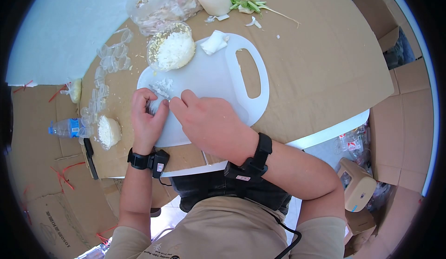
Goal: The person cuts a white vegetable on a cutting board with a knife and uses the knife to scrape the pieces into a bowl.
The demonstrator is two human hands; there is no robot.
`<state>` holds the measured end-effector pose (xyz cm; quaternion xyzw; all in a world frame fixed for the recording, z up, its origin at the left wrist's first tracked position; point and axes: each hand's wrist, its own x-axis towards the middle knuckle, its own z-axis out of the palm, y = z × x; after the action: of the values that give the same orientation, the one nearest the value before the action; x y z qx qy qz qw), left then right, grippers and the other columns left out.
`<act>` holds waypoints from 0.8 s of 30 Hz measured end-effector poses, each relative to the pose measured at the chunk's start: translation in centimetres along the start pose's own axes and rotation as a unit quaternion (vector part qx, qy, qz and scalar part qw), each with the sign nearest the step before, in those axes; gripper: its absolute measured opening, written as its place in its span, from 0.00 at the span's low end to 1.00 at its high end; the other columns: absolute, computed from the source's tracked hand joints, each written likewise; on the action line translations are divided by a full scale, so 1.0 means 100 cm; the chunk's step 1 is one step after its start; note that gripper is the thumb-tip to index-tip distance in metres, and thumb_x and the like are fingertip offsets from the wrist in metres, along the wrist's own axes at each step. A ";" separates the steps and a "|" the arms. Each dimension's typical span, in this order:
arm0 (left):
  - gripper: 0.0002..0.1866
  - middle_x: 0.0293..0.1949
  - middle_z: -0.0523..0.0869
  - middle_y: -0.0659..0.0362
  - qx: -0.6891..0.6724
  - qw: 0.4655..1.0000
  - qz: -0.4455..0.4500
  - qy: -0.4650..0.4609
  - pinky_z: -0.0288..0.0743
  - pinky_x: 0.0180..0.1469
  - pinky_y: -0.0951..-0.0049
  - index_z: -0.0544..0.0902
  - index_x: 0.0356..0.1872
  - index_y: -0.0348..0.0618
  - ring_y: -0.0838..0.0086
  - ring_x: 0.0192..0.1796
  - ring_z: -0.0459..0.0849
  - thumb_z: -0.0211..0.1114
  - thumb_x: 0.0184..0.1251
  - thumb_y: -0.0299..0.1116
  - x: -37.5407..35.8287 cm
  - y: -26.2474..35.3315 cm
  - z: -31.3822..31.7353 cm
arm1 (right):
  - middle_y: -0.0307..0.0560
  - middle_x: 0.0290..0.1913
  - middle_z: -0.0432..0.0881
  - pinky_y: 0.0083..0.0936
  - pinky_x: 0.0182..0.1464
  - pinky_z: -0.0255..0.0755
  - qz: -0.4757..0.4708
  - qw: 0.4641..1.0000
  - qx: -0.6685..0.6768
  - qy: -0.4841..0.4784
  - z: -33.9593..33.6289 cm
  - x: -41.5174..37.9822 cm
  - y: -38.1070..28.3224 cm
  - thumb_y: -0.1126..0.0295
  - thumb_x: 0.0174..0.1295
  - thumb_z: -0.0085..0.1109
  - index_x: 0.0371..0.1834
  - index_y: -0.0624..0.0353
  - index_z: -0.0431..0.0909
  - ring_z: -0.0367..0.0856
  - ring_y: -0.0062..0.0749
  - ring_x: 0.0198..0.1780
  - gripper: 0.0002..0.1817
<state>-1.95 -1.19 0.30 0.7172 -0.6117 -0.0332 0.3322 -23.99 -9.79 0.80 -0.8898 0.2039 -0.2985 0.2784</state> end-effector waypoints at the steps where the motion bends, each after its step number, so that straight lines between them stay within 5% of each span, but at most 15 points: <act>1: 0.16 0.49 0.79 0.55 0.002 1.000 0.001 0.000 0.77 0.55 0.67 0.78 0.44 0.40 0.65 0.51 0.81 0.77 0.64 0.21 0.000 -0.001 0.000 | 0.49 0.40 0.78 0.40 0.32 0.80 0.001 1.000 0.001 -0.002 0.000 0.000 0.000 0.77 0.61 0.65 0.47 0.59 0.74 0.87 0.45 0.31 0.13; 14: 0.12 0.48 0.82 0.55 -0.038 0.999 -0.016 0.029 0.76 0.48 0.66 0.81 0.43 0.41 0.66 0.48 0.81 0.77 0.67 0.22 -0.006 0.002 -0.007 | 0.49 0.38 0.76 0.40 0.31 0.79 0.010 0.999 0.018 0.024 0.000 0.000 0.002 0.78 0.60 0.64 0.43 0.59 0.72 0.84 0.47 0.30 0.12; 16: 0.12 0.51 0.81 0.55 -0.033 0.999 -0.021 0.008 0.76 0.58 0.66 0.80 0.46 0.40 0.65 0.53 0.80 0.75 0.68 0.21 -0.007 0.002 -0.009 | 0.49 0.39 0.76 0.40 0.31 0.79 0.012 1.000 0.015 0.019 0.000 0.001 0.002 0.78 0.60 0.64 0.43 0.59 0.73 0.84 0.46 0.29 0.12; 24: 0.10 0.49 0.83 0.53 -0.014 1.000 -0.011 0.012 0.78 0.57 0.65 0.81 0.44 0.38 0.62 0.52 0.82 0.74 0.68 0.20 -0.004 0.006 -0.007 | 0.47 0.39 0.76 0.36 0.29 0.78 -0.005 1.000 -0.006 0.016 -0.004 0.001 -0.003 0.75 0.61 0.66 0.45 0.58 0.74 0.85 0.40 0.29 0.12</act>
<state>-2.28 -0.54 1.02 0.7198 -0.5988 -0.0367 0.3493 -24.10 -9.76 1.26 -0.8875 0.2054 -0.3130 0.2686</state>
